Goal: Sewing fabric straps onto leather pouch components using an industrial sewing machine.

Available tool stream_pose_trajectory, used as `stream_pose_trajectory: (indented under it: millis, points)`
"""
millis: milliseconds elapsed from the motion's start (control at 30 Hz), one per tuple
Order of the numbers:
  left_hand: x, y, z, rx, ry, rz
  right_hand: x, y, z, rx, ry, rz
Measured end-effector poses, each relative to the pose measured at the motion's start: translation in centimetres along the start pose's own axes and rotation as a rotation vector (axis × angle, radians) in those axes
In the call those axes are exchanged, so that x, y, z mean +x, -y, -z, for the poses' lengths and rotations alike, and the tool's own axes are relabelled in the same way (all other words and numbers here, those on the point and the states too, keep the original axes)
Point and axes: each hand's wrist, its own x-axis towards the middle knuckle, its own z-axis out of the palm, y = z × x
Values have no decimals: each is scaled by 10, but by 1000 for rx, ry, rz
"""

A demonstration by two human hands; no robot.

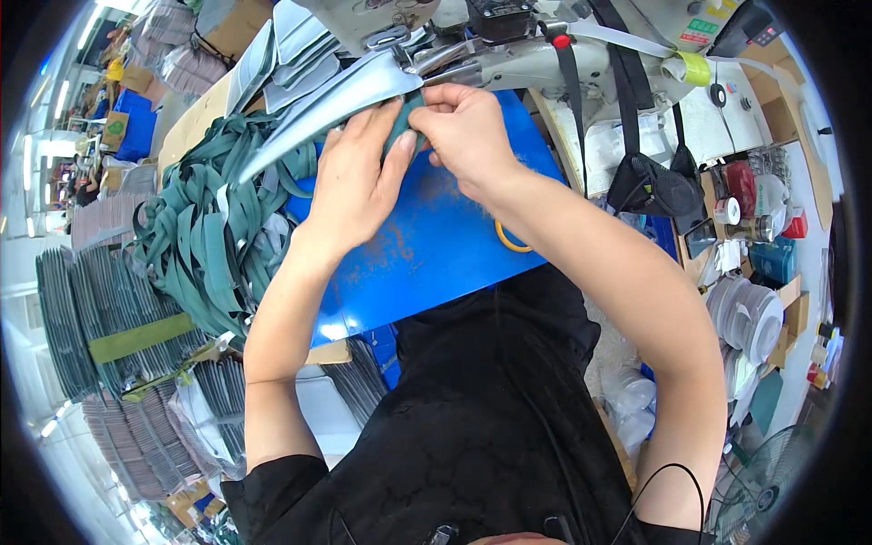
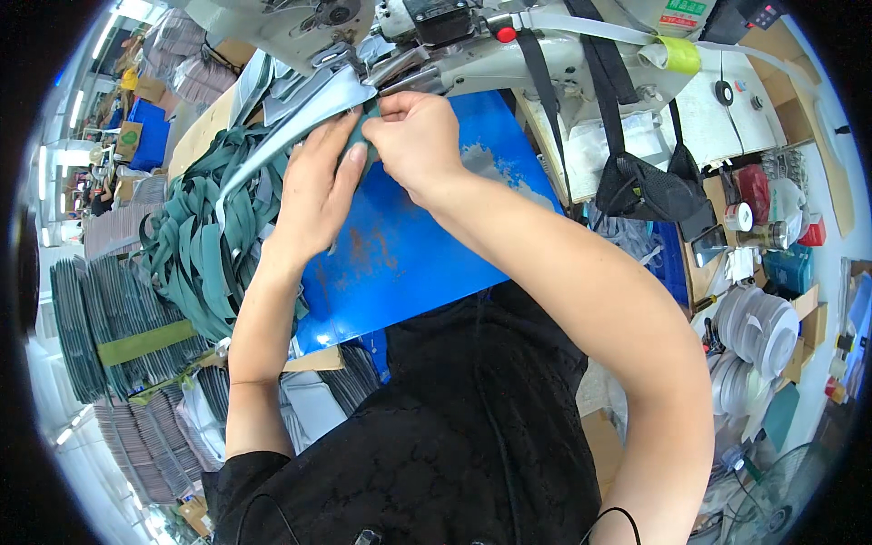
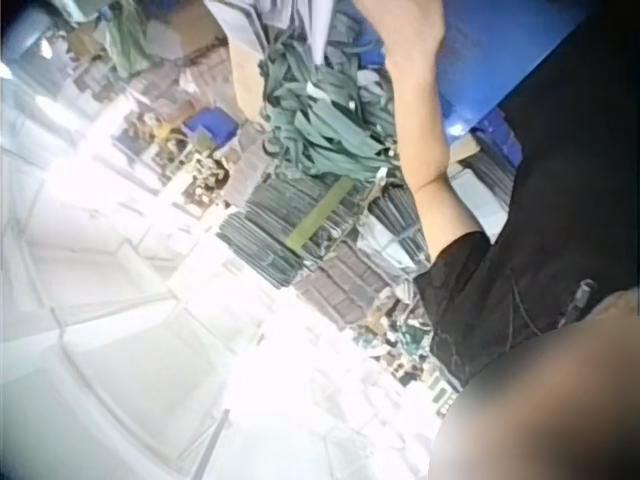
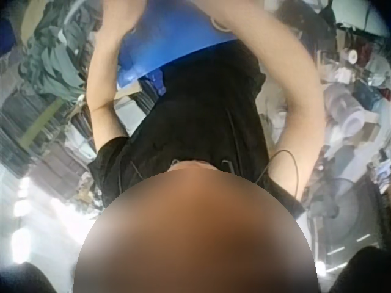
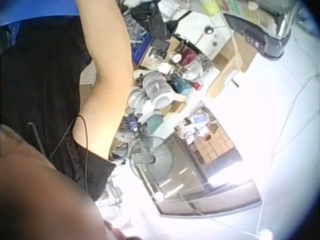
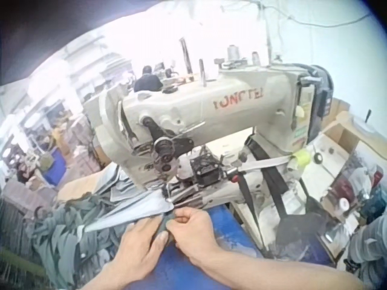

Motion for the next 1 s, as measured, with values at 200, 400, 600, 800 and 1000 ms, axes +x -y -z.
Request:
stream_pose_trajectory:
  millis: [200, 400, 600, 800, 1000]
  points:
    - [-12, -5, 45, 552, -254, -270, -1, 7, 10, 2, 51, -44]
    - [35, 39, 81, 728, 242, -203, -7, 5, -7, 115, -45, -33]
    - [66, 39, 108, 816, 482, -611, -5, 9, 15, 39, 75, -103]
    - [75, 20, 113, 864, 469, -639, -1, 7, 16, 63, 120, -118]
    - [71, -3, 105, 864, 465, -506, 8, -5, 13, 150, 103, -100]
